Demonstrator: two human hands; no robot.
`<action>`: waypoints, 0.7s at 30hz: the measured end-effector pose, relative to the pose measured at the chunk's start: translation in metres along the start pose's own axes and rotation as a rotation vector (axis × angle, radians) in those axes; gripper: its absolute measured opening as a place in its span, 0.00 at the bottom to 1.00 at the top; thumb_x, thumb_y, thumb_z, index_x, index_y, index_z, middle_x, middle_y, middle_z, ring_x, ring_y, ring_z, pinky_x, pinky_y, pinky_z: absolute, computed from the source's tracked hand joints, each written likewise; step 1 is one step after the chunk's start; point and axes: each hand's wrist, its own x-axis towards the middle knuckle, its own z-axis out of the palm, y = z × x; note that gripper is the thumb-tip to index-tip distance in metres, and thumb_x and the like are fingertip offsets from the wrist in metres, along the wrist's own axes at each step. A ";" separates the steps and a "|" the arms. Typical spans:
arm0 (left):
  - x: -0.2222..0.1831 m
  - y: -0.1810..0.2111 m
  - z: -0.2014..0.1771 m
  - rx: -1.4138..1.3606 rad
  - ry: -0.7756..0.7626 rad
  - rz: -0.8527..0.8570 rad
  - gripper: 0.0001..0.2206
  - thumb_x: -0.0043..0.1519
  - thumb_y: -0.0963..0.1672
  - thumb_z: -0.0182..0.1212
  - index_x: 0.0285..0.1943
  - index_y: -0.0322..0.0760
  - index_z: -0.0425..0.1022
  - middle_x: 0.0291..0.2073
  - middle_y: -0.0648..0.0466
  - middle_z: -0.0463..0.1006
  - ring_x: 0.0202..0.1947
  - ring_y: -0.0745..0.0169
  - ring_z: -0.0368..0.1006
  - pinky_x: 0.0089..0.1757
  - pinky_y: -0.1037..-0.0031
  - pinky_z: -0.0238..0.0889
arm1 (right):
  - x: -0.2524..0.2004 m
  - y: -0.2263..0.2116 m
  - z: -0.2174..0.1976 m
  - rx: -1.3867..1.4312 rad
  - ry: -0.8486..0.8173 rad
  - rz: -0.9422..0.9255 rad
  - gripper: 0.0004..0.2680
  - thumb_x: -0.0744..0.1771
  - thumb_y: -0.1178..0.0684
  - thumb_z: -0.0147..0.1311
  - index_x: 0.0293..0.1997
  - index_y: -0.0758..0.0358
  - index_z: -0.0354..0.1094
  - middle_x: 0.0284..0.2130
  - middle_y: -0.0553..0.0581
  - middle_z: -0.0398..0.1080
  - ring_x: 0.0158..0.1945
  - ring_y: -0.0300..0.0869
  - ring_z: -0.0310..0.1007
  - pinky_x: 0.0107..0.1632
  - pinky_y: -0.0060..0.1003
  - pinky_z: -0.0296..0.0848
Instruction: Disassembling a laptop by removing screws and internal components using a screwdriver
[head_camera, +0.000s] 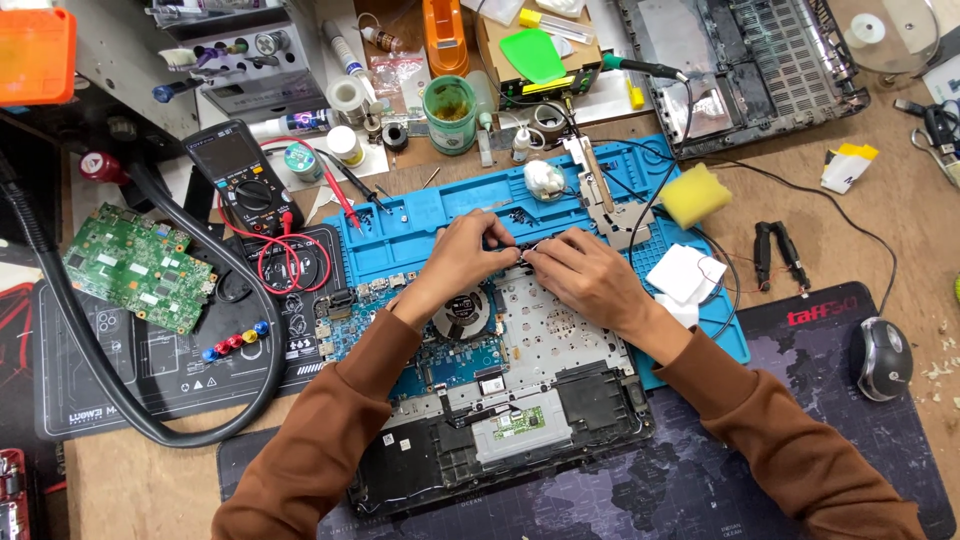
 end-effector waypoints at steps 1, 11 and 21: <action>0.000 0.000 0.001 0.000 -0.001 0.001 0.09 0.56 0.47 0.68 0.39 0.40 0.79 0.30 0.53 0.72 0.39 0.49 0.70 0.43 0.59 0.55 | -0.001 0.000 0.001 -0.001 0.000 0.001 0.02 0.68 0.57 0.58 0.41 0.60 0.75 0.37 0.52 0.71 0.42 0.40 0.73 0.43 0.33 0.76; -0.002 0.007 0.000 0.047 0.006 -0.027 0.08 0.55 0.46 0.68 0.39 0.40 0.79 0.31 0.54 0.72 0.40 0.51 0.69 0.43 0.61 0.54 | -0.001 0.000 0.005 0.002 0.041 0.014 0.01 0.68 0.57 0.59 0.41 0.59 0.75 0.37 0.51 0.70 0.41 0.40 0.72 0.44 0.34 0.76; -0.003 0.013 -0.001 0.030 -0.012 -0.056 0.08 0.56 0.45 0.67 0.40 0.38 0.78 0.32 0.52 0.71 0.42 0.50 0.68 0.45 0.58 0.53 | 0.003 -0.001 0.001 0.059 0.047 0.027 0.02 0.67 0.60 0.58 0.41 0.59 0.73 0.37 0.51 0.71 0.40 0.41 0.72 0.44 0.35 0.76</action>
